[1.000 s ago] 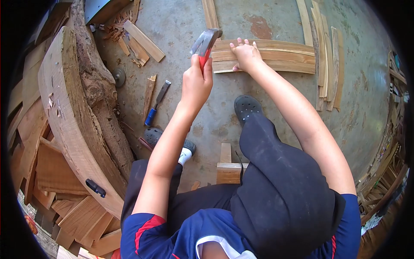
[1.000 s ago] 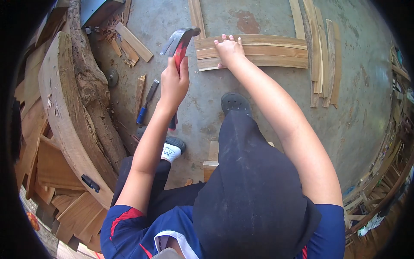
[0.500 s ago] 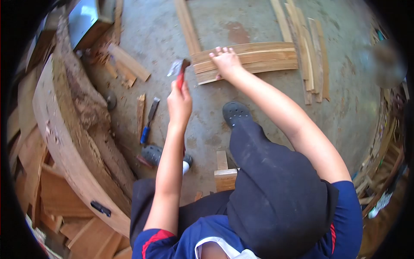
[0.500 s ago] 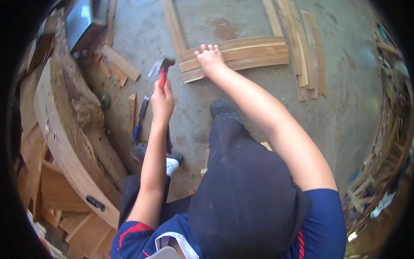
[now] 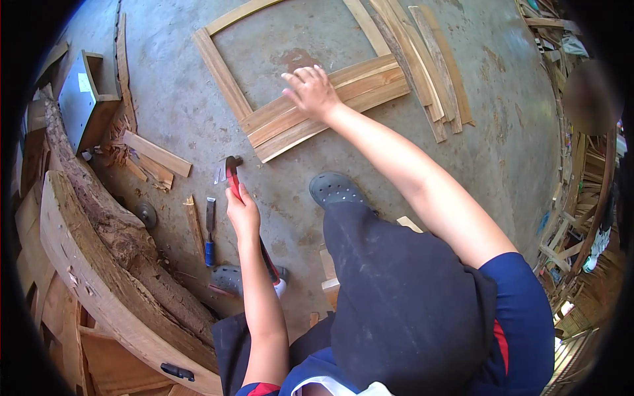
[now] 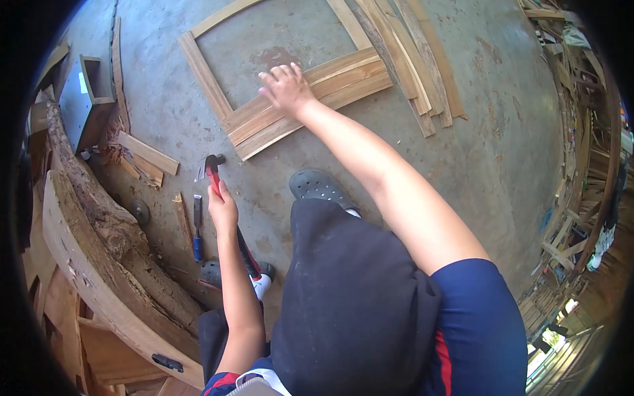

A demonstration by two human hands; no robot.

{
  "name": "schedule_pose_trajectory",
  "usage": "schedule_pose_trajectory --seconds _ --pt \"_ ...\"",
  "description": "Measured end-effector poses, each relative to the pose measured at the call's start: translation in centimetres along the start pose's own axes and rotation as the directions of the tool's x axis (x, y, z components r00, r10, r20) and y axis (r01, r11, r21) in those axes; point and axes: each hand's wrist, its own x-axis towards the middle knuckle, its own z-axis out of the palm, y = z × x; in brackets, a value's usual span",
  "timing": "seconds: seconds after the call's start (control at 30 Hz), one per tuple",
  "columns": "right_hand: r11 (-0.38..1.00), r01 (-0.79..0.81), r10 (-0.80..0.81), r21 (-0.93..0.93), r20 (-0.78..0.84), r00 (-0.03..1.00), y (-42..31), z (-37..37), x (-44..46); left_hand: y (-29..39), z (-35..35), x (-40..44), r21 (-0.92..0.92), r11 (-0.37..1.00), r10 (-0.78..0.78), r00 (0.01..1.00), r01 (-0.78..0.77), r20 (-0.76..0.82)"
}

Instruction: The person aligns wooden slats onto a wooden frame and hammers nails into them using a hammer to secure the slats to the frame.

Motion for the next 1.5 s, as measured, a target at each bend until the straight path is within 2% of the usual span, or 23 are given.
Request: schedule_pose_trajectory --seconds 0.07,0.13,0.27,0.4,0.5,0.57,0.6,0.63,0.67,0.7,0.73,0.8,0.83,0.87,0.93,1.07,1.1,1.13,1.2,1.23,1.37,1.43,1.5 --pt "0.996 -0.031 0.026 0.085 0.062 0.998 1.7 1.5 0.1 0.2 0.0 -0.1 0.022 1.0 -0.004 1.0 0.004 -0.008" --pt "0.998 -0.056 0.054 -0.025 -0.083 0.995 2.3 1.7 -0.7 0.4 -0.1 -0.1 0.035 0.999 -0.02 1.0 0.019 0.012" --pt "0.999 -0.053 0.054 0.014 -0.061 0.997 2.6 1.6 -2.1 0.1 0.2 0.1 -0.03 0.999 -0.015 1.0 0.016 0.008" --pt "0.996 -0.067 0.067 -0.052 -0.016 0.998 2.3 1.5 -2.0 0.1 0.5 -0.1 -0.033 0.999 -0.014 1.0 0.014 -0.012" --pt "0.98 -0.057 0.05 -0.19 -0.042 0.998 1.5 1.4 -1.8 0.2 0.5 0.0 -0.037 0.999 -0.034 0.999 0.034 0.0" --pt "0.99 -0.14 0.14 0.006 -0.067 0.988 -0.5 1.2 -1.7 0.1 0.6 0.1 -0.067 0.997 -0.049 0.999 0.049 0.011" --pt "0.99 -0.141 0.141 0.002 -0.068 0.988 -1.5 1.1 -1.9 0.0 0.7 0.1 -0.07 0.996 -0.047 0.999 0.048 0.013" --pt "0.972 -0.232 0.233 0.023 -0.026 0.972 -2.4 1.2 -2.2 -0.2 0.9 0.1 -0.067 0.997 -0.043 0.999 0.042 0.0" --pt "0.946 -0.322 0.322 0.04 0.019 0.947 -3.2 1.3 -2.1 -0.5 1.0 0.1 -0.063 0.997 -0.04 0.999 0.039 -0.013" --pt "0.906 -0.406 0.418 -0.119 0.104 0.902 -3.7 1.1 -1.6 -0.5 1.0 0.2 -0.063 0.997 -0.042 0.999 0.042 -0.011" --pt "0.906 -0.406 0.418 -0.119 0.109 0.902 -3.8 0.8 -1.3 -0.6 1.1 0.4 -0.077 0.996 -0.035 0.999 0.033 -0.016" --pt "0.706 -0.708 0.698 -0.019 0.182 0.692 -3.5 0.2 -1.0 -0.5 0.8 0.3 -0.09 0.996 -0.028 1.0 0.027 -0.01" --pt "0.643 -0.766 0.76 -0.027 0.149 0.633 -2.7 0.1 -0.4 -0.2 0.5 0.4 -0.08 0.996 -0.049 0.999 0.05 0.014" --pt "0.636 -0.771 0.767 -0.034 0.145 0.625 -1.8 -0.4 -0.3 0.1 0.3 0.5 -0.07 0.995 -0.066 0.997 0.069 0.039" --pt "0.503 -0.864 0.848 0.021 0.179 0.498 0.5 -2.1 -0.1 -0.6 0.6 0.8 -0.077 0.996 -0.031 0.999 0.034 0.045" --pt "0.36 -0.933 0.917 0.004 0.184 0.354 4.7 -3.2 -0.7 -0.8 0.6 0.7 -0.099 0.995 -0.019 0.999 0.022 0.039" --pt "0.413 -0.911 0.897 -0.015 0.18 0.404 4.9 -3.6 -1.1 -0.9 0.6 0.7 -0.096 0.995 -0.016 0.999 0.021 0.044" --pt "0.406 -0.914 0.9 -0.02 0.18 0.396 4.9 -3.8 -1.3 -0.9 0.6 0.7 -0.093 0.995 -0.015 0.999 0.019 0.049" --pt "0.525 -0.84 0.851 -0.138 0.112 0.513 5.2 -3.8 -1.7 -0.9 0.6 0.6 -0.091 0.996 -0.02 0.998 0.025 0.055" --pt "0.629 -0.746 0.771 -0.217 0.051 0.635 5.5 -3.8 -2.1 -0.8 0.6 0.7 -0.089 0.996 -0.025 0.998 0.03 0.051" --pt "0.638 -0.737 0.768 -0.222 0.114 0.63 6.3 -3.8 -1.7 -1.7 0.8 1.0 -0.083 0.996 -0.035 0.997 0.04 0.067" --pt "0.622 -0.709 0.782 -0.331 0.231 0.578 6.4 -5.1 -0.8 -2.2 0.9 1.3 -0.123 0.985 -0.109 0.988 0.122 0.11" --pt "0.622 -0.696 0.782 -0.357 0.26 0.566 6.8 -6.4 -0.3 -2.3 1.0 1.3 -0.114 0.989 -0.087 0.991 0.098 0.097"
